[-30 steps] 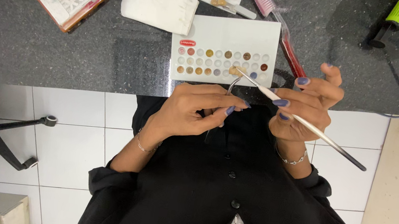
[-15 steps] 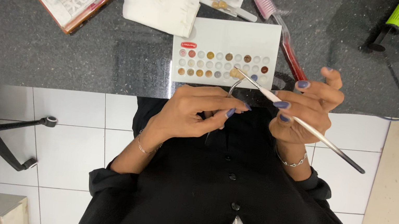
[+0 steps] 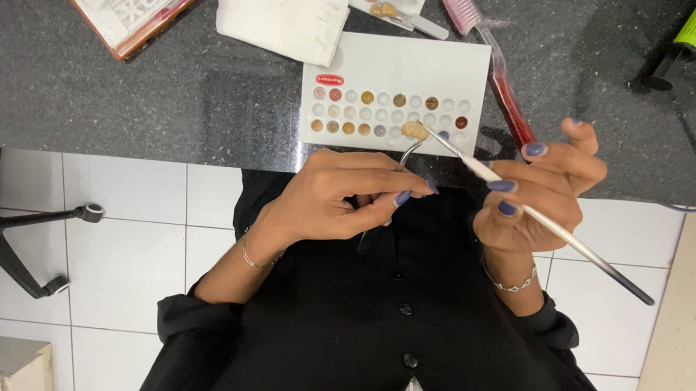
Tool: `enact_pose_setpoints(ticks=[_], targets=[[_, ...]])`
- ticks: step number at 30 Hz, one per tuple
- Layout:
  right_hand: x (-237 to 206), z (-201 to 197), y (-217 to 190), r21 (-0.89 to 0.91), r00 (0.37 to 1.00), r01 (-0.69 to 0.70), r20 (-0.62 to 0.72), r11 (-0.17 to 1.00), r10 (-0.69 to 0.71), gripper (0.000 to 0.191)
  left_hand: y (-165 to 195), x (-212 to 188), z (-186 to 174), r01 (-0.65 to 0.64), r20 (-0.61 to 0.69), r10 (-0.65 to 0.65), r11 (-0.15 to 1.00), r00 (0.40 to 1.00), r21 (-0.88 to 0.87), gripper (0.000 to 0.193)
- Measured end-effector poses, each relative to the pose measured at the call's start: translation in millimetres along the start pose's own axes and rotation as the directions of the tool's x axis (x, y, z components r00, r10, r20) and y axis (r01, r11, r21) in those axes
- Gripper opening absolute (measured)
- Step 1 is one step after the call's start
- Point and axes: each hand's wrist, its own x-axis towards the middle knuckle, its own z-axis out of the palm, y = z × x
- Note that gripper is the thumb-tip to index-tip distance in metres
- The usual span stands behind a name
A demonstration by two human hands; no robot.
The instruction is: The person holds a dental crown with tweezers and applies material to it with a fine brush, repeatedly dipping the brush toward a shade guide palette on the counter. They turn the crown to reach different surfaces and use a toothbrush-like tool on it near the end.
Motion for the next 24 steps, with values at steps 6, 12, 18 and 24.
enact_pose_setpoints(ticks=[6,12,18,24], targets=[[2.0,3.0,-0.2,-0.003,0.999,-0.002,-0.038,1.0,0.001,0.025,1.6,-0.4,-2.6,0.012,0.017,-0.012,1.0,1.0,-0.006,0.028],[3.5,4.8,1.0,0.003,0.997,0.058,-0.045,0.998,-0.058,0.024,4.2,-0.1,-2.5,0.017,0.023,-0.016,1.0,1.0,-0.011,0.027],[2.8,6.4,1.4,0.08,0.991,0.063,-0.126,0.995,-0.053,0.024,2.0,0.9,-2.1,0.007,0.02,-0.007,1.0,1.0,0.005,0.026],[2.7,6.5,1.8,0.048,0.99,0.061,-0.127,0.997,-0.055,0.023,1.4,0.0,-1.9,-0.004,0.016,0.004,1.0,1.0,0.008,0.026]])
